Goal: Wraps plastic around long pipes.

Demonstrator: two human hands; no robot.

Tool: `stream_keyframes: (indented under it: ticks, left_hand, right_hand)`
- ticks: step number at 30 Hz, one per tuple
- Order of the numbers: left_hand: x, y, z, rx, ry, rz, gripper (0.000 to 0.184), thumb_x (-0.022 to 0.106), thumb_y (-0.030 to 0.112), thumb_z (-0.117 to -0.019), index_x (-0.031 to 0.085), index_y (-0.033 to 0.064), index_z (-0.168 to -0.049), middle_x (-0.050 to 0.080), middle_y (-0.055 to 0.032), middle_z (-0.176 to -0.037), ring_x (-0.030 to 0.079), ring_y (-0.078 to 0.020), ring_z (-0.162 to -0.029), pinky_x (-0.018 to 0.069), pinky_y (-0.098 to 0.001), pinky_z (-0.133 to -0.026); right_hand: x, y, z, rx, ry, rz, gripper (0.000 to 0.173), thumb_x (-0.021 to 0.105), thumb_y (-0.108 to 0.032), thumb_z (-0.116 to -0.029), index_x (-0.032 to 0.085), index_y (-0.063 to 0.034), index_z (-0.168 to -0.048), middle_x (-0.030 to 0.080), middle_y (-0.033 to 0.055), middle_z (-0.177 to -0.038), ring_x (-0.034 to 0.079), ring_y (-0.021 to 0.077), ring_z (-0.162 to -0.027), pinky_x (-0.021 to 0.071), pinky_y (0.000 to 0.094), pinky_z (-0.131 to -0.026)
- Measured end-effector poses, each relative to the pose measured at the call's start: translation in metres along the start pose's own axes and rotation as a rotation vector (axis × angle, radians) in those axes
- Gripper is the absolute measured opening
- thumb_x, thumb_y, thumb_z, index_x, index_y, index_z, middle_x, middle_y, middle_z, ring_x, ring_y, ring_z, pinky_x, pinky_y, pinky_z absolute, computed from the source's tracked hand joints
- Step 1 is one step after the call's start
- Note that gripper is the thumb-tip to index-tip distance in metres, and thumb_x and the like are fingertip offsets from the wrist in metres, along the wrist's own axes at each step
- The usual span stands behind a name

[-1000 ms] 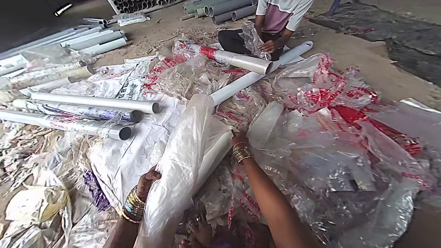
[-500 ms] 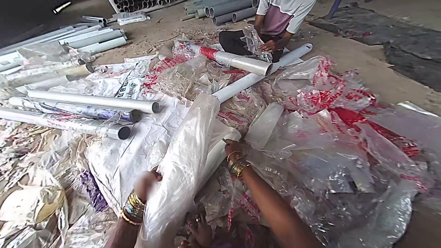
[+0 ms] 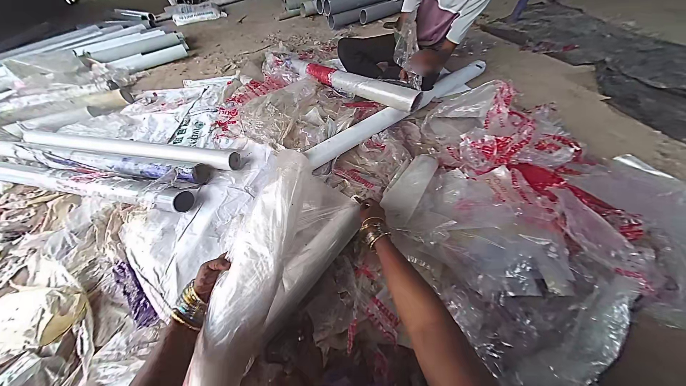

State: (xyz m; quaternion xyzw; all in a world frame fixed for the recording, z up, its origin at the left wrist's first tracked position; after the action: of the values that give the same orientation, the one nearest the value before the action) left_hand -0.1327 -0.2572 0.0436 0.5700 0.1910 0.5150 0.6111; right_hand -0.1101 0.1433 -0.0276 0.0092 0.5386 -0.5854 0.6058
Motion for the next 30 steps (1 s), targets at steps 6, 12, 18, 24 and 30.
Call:
stream_keyframes:
  ticks: [6, 12, 18, 24, 30]
  left_hand:
    - [-0.01, 0.04, -0.086, -0.24, 0.311, -1.209, 0.049, 0.047, -0.002, -0.1027, 0.041, -0.0023, -0.151, 0.056, -0.027, -0.144, 0.06, -0.0394, -0.127, 0.0459, -0.0531, -0.105]
    - [0.159, -0.009, -0.202, 0.082, -0.317, -1.314, 0.052, 0.047, 0.002, -0.1041, 0.039, 0.0022, -0.156, 0.057, -0.0214, -0.146, 0.053, -0.0367, -0.138, 0.0393, -0.0509, -0.116]
    - [0.195, -0.075, -0.241, -0.162, -0.408, -1.542, 0.064, 0.046, 0.051, -0.1074, 0.05, 0.0013, -0.149, 0.052, -0.0262, -0.149, 0.041, -0.0433, -0.146, 0.0182, -0.0676, -0.121]
    - [0.201, -0.054, -0.224, 0.012, -0.464, -1.592, 0.046, 0.038, 0.033, -0.1121, 0.064, -0.0006, -0.13, 0.065, -0.024, -0.133, 0.056, -0.0396, -0.132, 0.0292, -0.0607, -0.115]
    - [0.207, -0.056, -0.212, -0.016, -0.449, -1.619, 0.045, 0.037, 0.032, -0.1121, 0.064, 0.0028, -0.134, 0.063, -0.0217, -0.138, 0.053, -0.0391, -0.136, 0.0263, -0.0618, -0.116]
  right_hand:
    - [-0.008, -0.017, -0.014, -0.081, -0.072, 0.266, 0.036, 0.055, -0.018, -0.1033, 0.062, -0.0032, -0.136, 0.064, 0.021, -0.137, 0.059, 0.0348, -0.131, 0.0452, 0.0513, -0.108]
    - [-0.01, -0.016, -0.022, -0.126, -0.116, 0.318, 0.033, 0.057, -0.016, -0.1025, 0.062, -0.0023, -0.133, 0.065, 0.022, -0.132, 0.062, 0.0356, -0.125, 0.0472, 0.0529, -0.105]
    - [-0.015, -0.012, -0.028, -0.123, -0.144, 0.4, 0.03, 0.056, -0.015, -0.1031, 0.063, 0.0, -0.129, 0.067, 0.0232, -0.126, 0.066, 0.0358, -0.118, 0.0497, 0.0529, -0.101]
    - [-0.012, -0.017, -0.033, -0.178, -0.114, 0.181, 0.034, 0.047, -0.013, -0.1082, 0.058, 0.0043, -0.136, 0.068, 0.0233, -0.124, 0.069, 0.0318, -0.109, 0.0509, 0.0459, -0.099]
    - [0.005, -0.015, -0.035, -0.257, -0.047, 0.077, 0.035, 0.05, -0.011, -0.1077, 0.059, 0.0027, -0.138, 0.068, 0.0241, -0.129, 0.065, 0.0348, -0.122, 0.0454, 0.0475, -0.108]
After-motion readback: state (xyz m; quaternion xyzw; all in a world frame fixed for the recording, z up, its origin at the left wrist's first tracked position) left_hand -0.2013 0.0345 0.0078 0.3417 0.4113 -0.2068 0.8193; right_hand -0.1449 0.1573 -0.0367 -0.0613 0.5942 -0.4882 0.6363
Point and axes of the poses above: each hand's wrist, its own z-axis away from the middle knuckle, its own x-axis out of the palm, y = z × x, the point moved 1 cm from there along -z, towards the middle knuckle
